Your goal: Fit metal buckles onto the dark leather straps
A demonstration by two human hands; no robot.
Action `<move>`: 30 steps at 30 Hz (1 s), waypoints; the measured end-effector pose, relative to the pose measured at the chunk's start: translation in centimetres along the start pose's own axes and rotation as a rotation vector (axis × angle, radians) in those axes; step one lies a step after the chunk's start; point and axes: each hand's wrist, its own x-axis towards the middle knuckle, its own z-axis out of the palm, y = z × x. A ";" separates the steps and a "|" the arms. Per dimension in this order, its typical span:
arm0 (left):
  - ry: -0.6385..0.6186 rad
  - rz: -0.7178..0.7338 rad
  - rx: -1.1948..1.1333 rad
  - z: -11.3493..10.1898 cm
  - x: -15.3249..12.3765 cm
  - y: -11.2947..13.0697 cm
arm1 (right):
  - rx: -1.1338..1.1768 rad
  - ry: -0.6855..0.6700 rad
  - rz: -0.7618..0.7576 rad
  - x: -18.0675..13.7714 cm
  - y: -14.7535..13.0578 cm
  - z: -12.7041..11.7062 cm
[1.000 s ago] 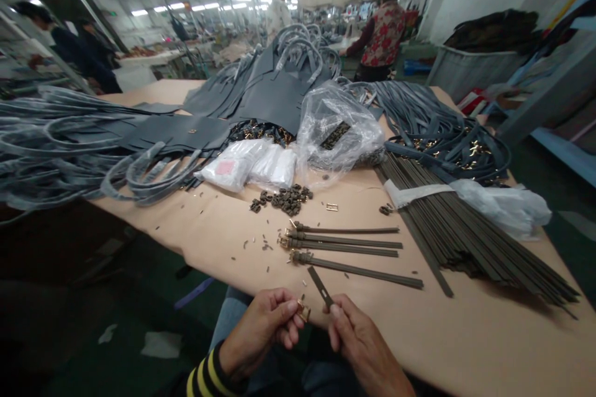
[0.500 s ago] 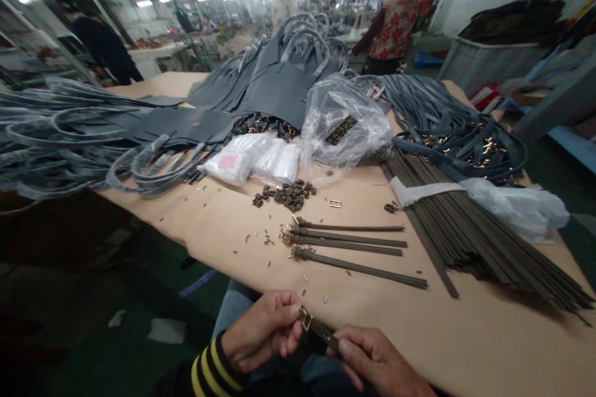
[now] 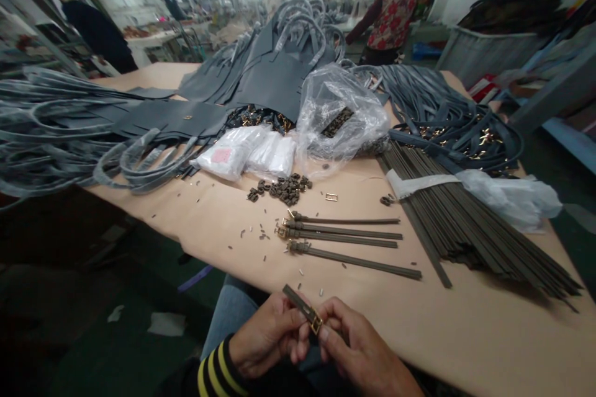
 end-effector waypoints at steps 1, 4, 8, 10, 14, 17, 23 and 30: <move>0.003 0.008 0.020 0.1 0.0 0.1 | 0.032 0.003 0.008 0.1 0.0 0.1; 0.015 0.029 0.086 0.3 0.0 0.1 | 0.106 0.024 0.007 0.5 0.3 0.3; 0.041 0.053 0.191 0.1 0.1 -0.3 | 0.164 0.021 -0.026 1.0 1.0 0.7; 0.045 0.056 0.233 -0.1 0.1 -0.4 | 0.133 0.058 -0.039 1.2 1.3 0.9; 0.075 0.053 0.327 -0.6 0.2 -0.3 | -0.145 0.175 -0.094 1.1 1.3 1.0; 0.088 0.046 0.408 -0.6 0.2 -0.1 | -0.281 0.150 -0.184 0.9 0.7 1.0; 0.076 0.168 0.486 -0.4 -0.3 0.3 | -0.325 0.220 -0.159 0.7 0.6 0.8; 0.144 0.167 0.346 -1.1 -0.4 0.2 | -0.331 0.253 -0.125 0.9 1.1 0.8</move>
